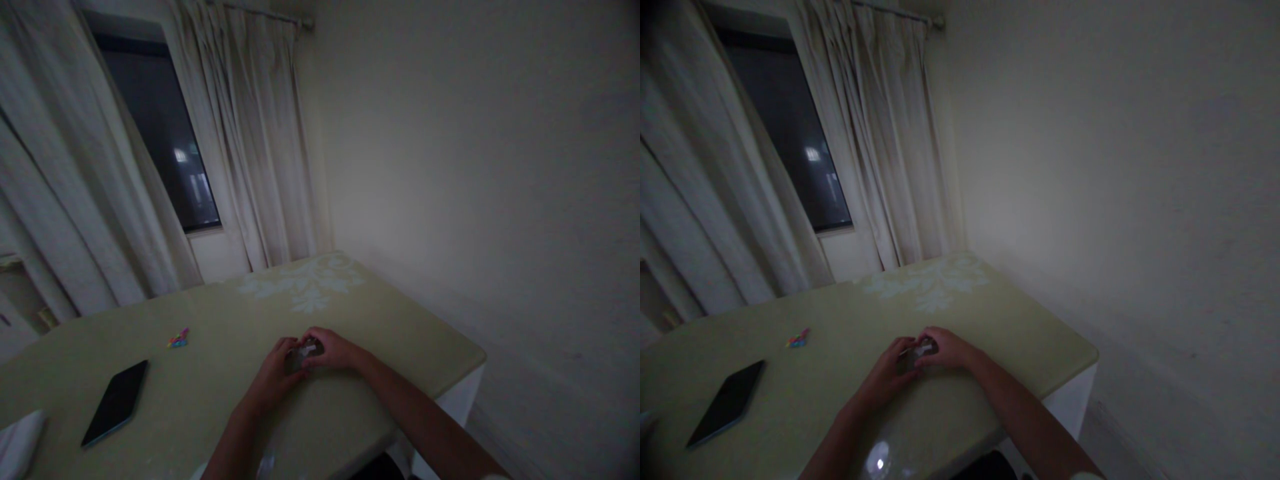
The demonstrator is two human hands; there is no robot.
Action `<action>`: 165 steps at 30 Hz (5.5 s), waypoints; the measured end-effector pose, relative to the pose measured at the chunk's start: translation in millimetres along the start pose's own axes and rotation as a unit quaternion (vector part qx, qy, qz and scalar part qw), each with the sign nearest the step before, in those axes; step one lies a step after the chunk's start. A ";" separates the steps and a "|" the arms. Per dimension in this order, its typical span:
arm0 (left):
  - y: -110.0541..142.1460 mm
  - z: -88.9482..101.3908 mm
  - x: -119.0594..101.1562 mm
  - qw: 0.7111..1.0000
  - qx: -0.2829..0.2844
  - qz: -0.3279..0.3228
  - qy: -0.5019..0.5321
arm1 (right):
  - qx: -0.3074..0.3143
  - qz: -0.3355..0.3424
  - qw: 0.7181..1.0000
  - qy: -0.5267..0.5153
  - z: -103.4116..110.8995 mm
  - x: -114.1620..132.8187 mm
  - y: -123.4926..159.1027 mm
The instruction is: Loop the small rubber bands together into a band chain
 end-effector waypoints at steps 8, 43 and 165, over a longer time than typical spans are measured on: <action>-1.9 -3.3 11.8 0.999 -0.024 0.026 -0.036 | -0.002 0.011 1.000 0.009 -0.6 -3.8 -0.6; 3.5 -17.9 29.8 0.988 0.011 -0.024 -0.150 | -0.138 0.007 0.948 0.287 20.8 13.1 -60.1; -0.1 -12.3 33.2 0.971 -0.050 0.074 -0.220 | -0.184 -0.106 0.935 0.284 -2.4 -10.5 -39.0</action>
Point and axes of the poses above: each hand's wrist, its own y-axis away from the middle knuckle, its own z-axis out of the back of the hand, x = y × z, the point moved 1 cm from there along -y, towards the middle knuckle, and after that the axes turned 7 degrees about -y, right-handed, at the moved point
